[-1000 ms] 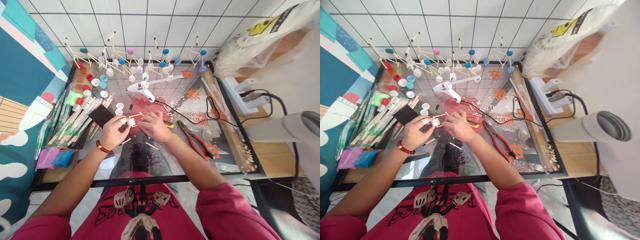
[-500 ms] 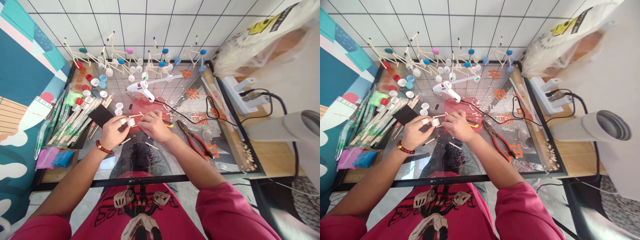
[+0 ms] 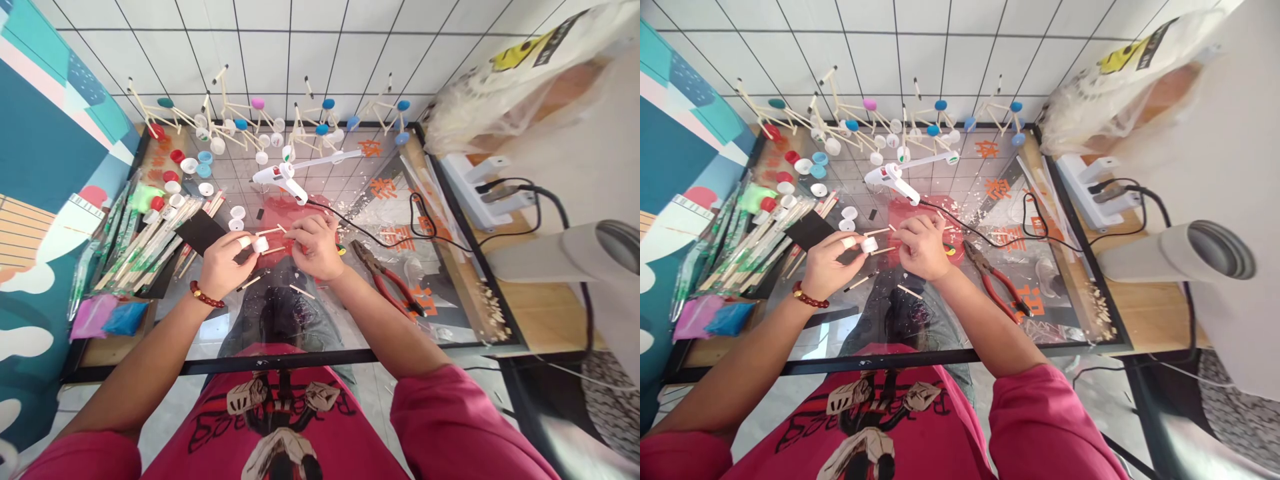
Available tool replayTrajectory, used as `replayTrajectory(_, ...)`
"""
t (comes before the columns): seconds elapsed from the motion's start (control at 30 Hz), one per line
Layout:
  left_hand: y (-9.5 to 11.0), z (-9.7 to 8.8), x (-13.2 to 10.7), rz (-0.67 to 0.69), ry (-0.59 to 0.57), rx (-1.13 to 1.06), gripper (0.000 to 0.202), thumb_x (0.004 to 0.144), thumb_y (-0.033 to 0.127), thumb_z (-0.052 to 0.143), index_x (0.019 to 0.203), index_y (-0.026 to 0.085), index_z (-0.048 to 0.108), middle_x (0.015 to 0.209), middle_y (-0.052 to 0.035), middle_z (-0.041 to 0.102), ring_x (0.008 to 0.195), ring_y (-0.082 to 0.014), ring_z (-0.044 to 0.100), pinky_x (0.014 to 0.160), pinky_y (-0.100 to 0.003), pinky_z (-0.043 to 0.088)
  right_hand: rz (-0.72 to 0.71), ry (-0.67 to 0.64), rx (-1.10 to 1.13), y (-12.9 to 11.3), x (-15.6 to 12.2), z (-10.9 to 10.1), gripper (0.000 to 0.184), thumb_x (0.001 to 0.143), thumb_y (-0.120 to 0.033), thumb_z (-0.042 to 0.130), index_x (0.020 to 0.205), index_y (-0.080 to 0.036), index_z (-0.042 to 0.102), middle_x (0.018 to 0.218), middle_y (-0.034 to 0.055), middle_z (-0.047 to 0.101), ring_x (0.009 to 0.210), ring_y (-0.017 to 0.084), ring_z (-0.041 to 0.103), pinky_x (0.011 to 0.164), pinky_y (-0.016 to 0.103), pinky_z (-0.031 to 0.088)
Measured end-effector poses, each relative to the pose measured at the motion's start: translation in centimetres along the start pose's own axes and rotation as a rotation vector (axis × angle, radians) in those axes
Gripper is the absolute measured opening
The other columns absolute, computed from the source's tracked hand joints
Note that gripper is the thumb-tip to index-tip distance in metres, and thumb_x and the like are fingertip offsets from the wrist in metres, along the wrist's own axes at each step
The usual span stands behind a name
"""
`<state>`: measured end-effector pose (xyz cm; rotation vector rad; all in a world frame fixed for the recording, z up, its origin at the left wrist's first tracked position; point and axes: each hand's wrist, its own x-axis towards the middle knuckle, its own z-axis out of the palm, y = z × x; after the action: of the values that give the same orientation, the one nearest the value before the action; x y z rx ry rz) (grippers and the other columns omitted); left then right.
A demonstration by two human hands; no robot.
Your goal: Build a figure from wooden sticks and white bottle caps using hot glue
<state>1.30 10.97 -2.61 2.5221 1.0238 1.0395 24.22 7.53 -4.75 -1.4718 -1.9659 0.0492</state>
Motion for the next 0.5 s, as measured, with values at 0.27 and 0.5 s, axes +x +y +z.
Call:
replayTrajectory(0.27,-0.12,0.02,-0.08,-0.019,-0.014,0.008,0.02,0.084,0.016,0.067,0.103,0.019,0.072,0.107,-0.0074,0.075,0.091,-0.0191,0.072,0.088,-0.031,0.059,-0.076,-0.123,-0.043,-0.33,-0.16,-0.06,0.015,0.086,-0.028,0.062,0.095,-0.025,0.074,0.101,0.0037,0.069,0.101,0.024,0.051,0.094,0.044,0.022)
replayTrajectory(0.5,-0.15,0.12,-0.09,0.007,0.004,0.003,0.021,0.084,0.014,0.067,0.103,0.018,0.072,0.106,-0.0072,0.075,0.092,-0.0193,0.073,0.088,-0.031,0.059,-0.131,-0.202,-0.075,-0.61,0.12,-0.47,0.021,0.096,-0.028,0.056,0.091,-0.025,0.076,0.101,0.0052,0.068,0.101,0.023,0.049,0.089,0.043,0.021)
